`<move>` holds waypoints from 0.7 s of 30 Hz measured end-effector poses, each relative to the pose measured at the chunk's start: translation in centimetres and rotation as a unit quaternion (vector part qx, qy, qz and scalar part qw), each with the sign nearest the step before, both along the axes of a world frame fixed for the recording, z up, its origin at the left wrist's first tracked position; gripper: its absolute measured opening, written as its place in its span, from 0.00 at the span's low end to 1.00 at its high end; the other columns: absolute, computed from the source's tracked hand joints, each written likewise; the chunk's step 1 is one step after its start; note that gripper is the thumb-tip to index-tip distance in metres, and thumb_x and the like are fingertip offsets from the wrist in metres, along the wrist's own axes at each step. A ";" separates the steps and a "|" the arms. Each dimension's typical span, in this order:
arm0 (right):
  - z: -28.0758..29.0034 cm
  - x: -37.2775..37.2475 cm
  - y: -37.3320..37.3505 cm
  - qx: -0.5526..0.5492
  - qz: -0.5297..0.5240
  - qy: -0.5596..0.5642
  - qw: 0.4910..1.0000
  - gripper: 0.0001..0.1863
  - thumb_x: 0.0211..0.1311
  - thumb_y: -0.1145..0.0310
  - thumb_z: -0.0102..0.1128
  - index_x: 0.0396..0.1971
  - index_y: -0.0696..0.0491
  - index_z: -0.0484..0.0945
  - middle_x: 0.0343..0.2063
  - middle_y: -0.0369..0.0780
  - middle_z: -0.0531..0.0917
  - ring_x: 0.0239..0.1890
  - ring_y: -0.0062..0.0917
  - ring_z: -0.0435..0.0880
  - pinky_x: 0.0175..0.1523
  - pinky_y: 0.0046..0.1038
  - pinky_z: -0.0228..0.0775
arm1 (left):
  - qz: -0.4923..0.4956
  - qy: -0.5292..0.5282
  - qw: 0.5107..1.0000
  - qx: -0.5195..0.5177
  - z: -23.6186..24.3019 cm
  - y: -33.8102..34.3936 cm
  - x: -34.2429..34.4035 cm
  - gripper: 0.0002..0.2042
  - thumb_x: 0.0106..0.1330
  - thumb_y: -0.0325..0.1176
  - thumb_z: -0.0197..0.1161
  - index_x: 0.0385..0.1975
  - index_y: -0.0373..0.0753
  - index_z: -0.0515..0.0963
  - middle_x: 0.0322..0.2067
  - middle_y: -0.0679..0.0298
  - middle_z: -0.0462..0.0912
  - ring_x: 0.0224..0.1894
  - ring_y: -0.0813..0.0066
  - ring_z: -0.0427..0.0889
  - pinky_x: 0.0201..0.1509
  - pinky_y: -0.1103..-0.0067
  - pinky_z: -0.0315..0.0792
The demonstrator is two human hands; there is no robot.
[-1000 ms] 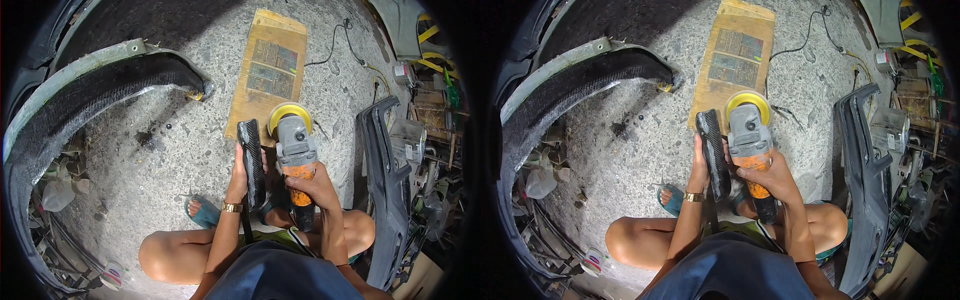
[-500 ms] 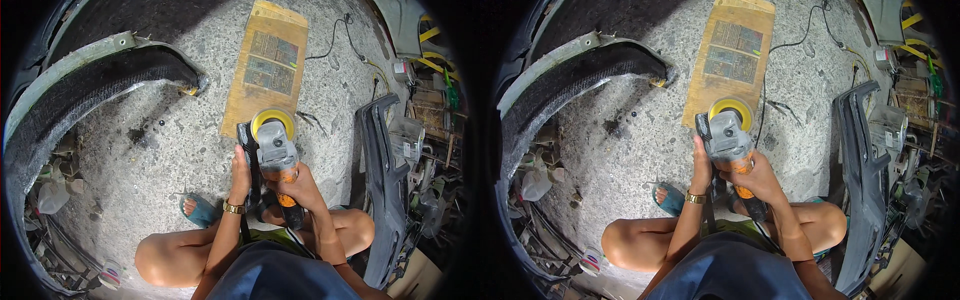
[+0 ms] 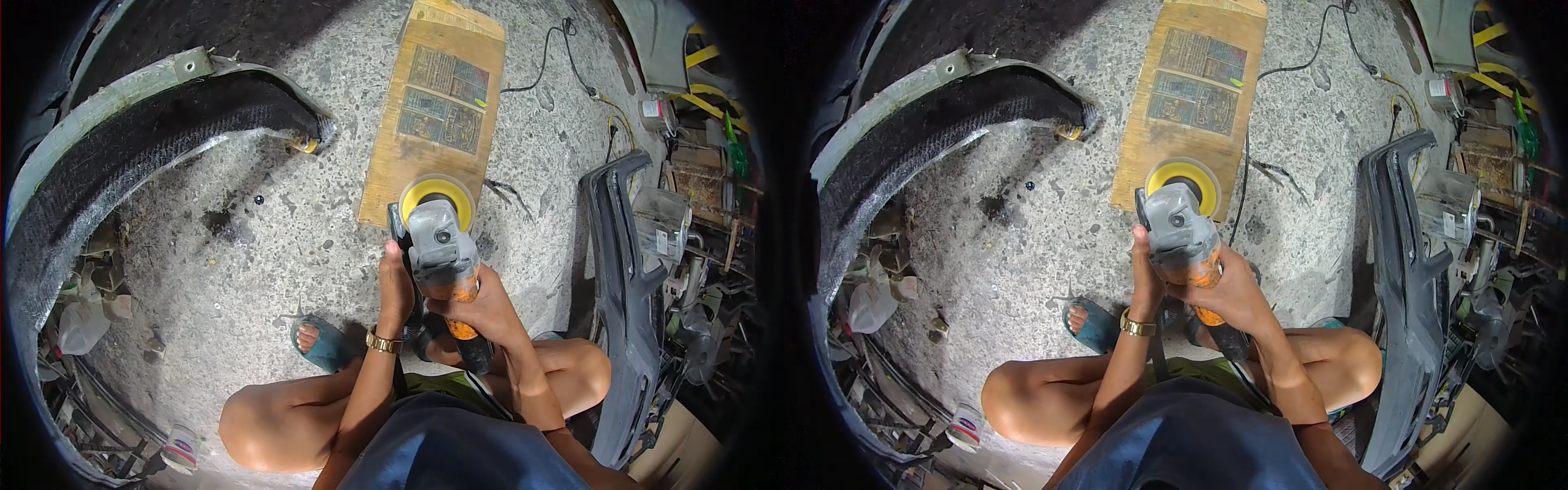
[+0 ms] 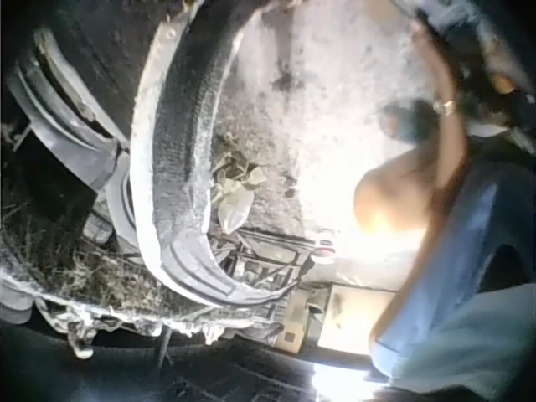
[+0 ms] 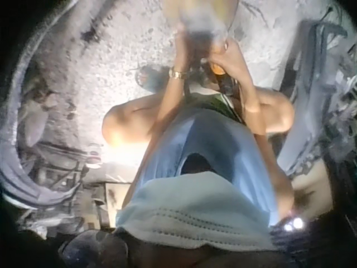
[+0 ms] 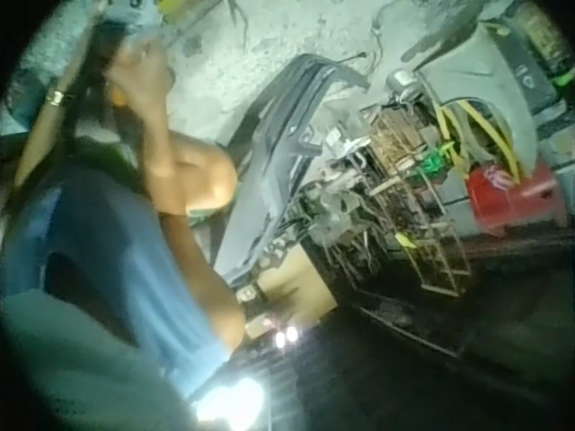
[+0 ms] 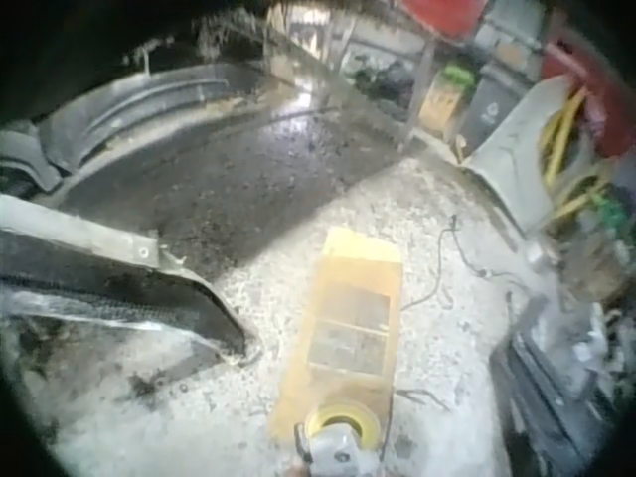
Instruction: The person is sanding the edge of a carbon fiber car part using an angle grinder and then marking it with a pen.
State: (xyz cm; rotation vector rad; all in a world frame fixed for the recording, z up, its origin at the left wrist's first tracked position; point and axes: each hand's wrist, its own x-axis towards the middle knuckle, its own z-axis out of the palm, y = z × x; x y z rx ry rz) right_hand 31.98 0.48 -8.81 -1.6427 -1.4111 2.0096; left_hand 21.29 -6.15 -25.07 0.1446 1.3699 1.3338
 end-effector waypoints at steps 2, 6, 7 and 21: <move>0.1 0.0 0.0 0.013 0.001 0.001 1.000 0.27 0.48 0.71 0.78 0.49 0.59 0.76 0.41 0.36 0.84 0.42 0.19 0.82 0.50 0.26 0.75 | -0.001 0.010 1.000 -0.003 0.2 0.1 0.0 0.38 0.77 0.65 0.32 0.30 0.29 0.70 0.28 0.62 0.73 0.34 0.73 0.67 0.40 0.70 0.67; 0.0 0.0 0.0 0.006 0.005 0.003 1.000 0.29 0.48 0.70 0.78 0.51 0.58 0.76 0.42 0.36 0.84 0.43 0.20 0.82 0.51 0.26 0.75 | 0.017 0.035 0.999 -0.005 1.4 0.6 0.2 0.39 0.77 0.65 0.31 0.30 0.28 0.71 0.28 0.62 0.74 0.34 0.73 0.68 0.41 0.70 0.68; 0.0 -0.1 0.0 0.007 0.000 0.016 1.000 0.29 0.48 0.69 0.79 0.50 0.58 0.76 0.42 0.36 0.84 0.44 0.20 0.82 0.52 0.26 0.75 | 0.006 0.014 1.000 -0.011 1.4 0.5 0.0 0.39 0.77 0.65 0.31 0.31 0.28 0.71 0.29 0.61 0.75 0.34 0.73 0.68 0.41 0.70 0.68; 0.2 0.0 0.3 -0.015 0.008 0.016 1.000 0.34 0.48 0.64 0.80 0.55 0.61 0.74 0.46 0.41 0.84 0.47 0.22 0.81 0.56 0.29 0.73 | 0.003 0.005 1.000 -0.010 -0.2 -0.1 0.0 0.37 0.77 0.63 0.31 0.28 0.30 0.71 0.24 0.64 0.73 0.30 0.74 0.67 0.36 0.71 0.66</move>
